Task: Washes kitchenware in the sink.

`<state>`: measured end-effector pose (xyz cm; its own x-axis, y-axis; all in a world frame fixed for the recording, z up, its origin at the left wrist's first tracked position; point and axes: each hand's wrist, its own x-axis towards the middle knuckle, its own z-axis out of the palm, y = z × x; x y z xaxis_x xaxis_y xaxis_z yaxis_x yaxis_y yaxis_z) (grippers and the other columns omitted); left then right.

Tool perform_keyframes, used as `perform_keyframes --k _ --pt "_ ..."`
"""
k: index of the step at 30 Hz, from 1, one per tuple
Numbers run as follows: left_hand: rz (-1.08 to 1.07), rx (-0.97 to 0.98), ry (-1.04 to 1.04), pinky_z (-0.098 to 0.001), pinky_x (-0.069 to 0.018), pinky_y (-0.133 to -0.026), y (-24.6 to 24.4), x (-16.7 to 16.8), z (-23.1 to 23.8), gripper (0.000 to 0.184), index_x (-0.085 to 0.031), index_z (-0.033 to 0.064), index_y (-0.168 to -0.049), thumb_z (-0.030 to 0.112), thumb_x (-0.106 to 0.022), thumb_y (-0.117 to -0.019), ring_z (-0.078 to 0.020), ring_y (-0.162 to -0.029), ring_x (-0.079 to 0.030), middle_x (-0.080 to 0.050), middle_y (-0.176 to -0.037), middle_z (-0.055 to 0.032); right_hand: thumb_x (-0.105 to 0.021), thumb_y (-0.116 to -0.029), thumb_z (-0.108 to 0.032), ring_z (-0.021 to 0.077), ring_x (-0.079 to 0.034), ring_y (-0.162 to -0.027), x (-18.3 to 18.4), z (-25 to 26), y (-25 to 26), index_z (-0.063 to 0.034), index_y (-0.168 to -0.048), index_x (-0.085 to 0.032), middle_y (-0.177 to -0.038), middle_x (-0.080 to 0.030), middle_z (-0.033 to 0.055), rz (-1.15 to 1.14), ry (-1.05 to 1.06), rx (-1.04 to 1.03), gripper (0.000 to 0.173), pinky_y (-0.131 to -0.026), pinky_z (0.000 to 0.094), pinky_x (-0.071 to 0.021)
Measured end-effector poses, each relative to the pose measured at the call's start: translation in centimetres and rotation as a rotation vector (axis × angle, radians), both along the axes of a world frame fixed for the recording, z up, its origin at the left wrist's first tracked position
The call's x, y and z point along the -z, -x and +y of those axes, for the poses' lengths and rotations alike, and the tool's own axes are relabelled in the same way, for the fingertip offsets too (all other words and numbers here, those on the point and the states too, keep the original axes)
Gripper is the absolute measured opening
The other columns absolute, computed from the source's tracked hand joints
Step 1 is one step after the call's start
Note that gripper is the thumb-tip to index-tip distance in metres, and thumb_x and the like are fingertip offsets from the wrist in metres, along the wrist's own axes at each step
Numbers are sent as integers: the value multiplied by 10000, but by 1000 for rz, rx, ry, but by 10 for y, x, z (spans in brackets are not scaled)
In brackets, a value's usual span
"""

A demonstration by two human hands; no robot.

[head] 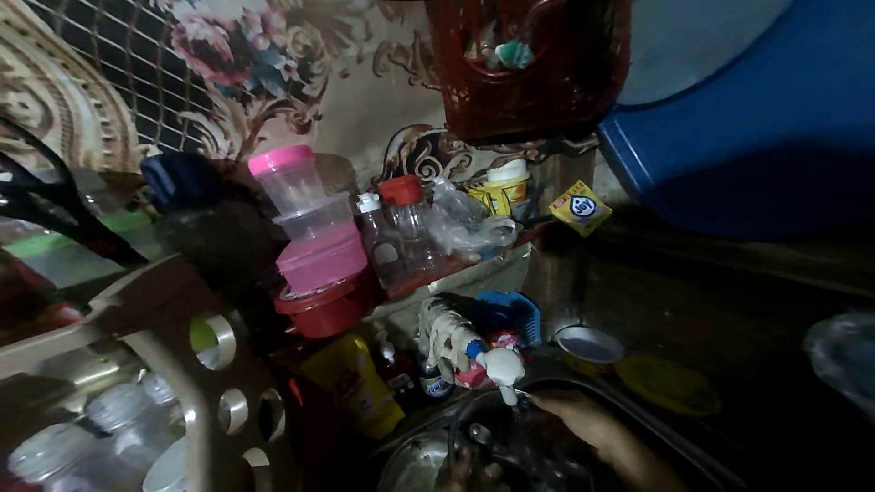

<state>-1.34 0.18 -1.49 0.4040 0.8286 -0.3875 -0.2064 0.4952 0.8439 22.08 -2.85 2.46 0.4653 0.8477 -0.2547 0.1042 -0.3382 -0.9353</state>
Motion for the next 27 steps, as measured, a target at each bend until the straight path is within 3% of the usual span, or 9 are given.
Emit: perform_keyframes --k 5,7,9,14,21,24,27 --pt "-136 144 87 -462 -591 -814 -18 -29 3 475 -541 58 -1373 365 -279 -1121 -299 -947 -706 -704 -1095 -173 -610 -1046 -261 259 -652 -989 34 4 -22 -55 -1216 -712 -1127 -700 159 -235 93 29 286 -889 474 -515" --pt "-127 186 108 -435 -590 -779 -27 -37 8 488 -548 79 -1377 363 -244 -1122 -276 -923 -696 -694 -1073 -147 -585 -1057 -285 318 -651 -1072 34 4 -28 -49 -1214 -715 -1178 -693 194 -325 157 33 312 -960 526 -493" --pt "-78 220 109 -455 -584 -832 -35 -39 11 487 -539 85 -1409 369 -265 -1125 -287 -998 -698 -699 -1153 -160 -550 -1071 -298 371 -629 -1175 31 2 -33 -25 -1223 -704 -1235 -677 231 -401 227 35 349 -1034 565 -457" --pt "12 264 128 -503 -582 -885 -61 -40 12 550 -537 38 -1377 467 -320 -1109 -303 -1030 -688 -683 -1155 -173 -509 -1070 -189 434 -550 -1310 35 -2 -48 39 -1310 -631 -1353 -603 293 -526 327 43 353 -1115 586 -404" --pt "-22 317 159 -523 -586 -869 -74 -42 16 522 -546 54 -1354 454 -320 -1108 -322 -1035 -689 -682 -1160 -174 -501 -1078 -212 421 -559 -1304 46 -5 -57 55 -1295 -639 -1348 -609 292 -499 332 77 370 -1119 569 -403" --pt "51 324 73 -526 -597 -853 -75 -38 19 525 -562 58 -1359 455 -324 -1110 -321 -1031 -701 -696 -1161 -174 -489 -1086 -221 408 -571 -1294 51 -5 -56 41 -1301 -644 -1339 -622 277 -484 278 130 373 -1119 565 -408" --pt "170 261 -153 -454 -607 -800 -75 -35 18 435 -645 9 -1220 354 -404 -1110 -254 -918 -710 -714 -1028 -152 -500 -1087 -229 415 -581 -1280 55 -4 -56 56 -1283 -646 -1318 -630 285 -502 216 161 376 -1117 563 -411"
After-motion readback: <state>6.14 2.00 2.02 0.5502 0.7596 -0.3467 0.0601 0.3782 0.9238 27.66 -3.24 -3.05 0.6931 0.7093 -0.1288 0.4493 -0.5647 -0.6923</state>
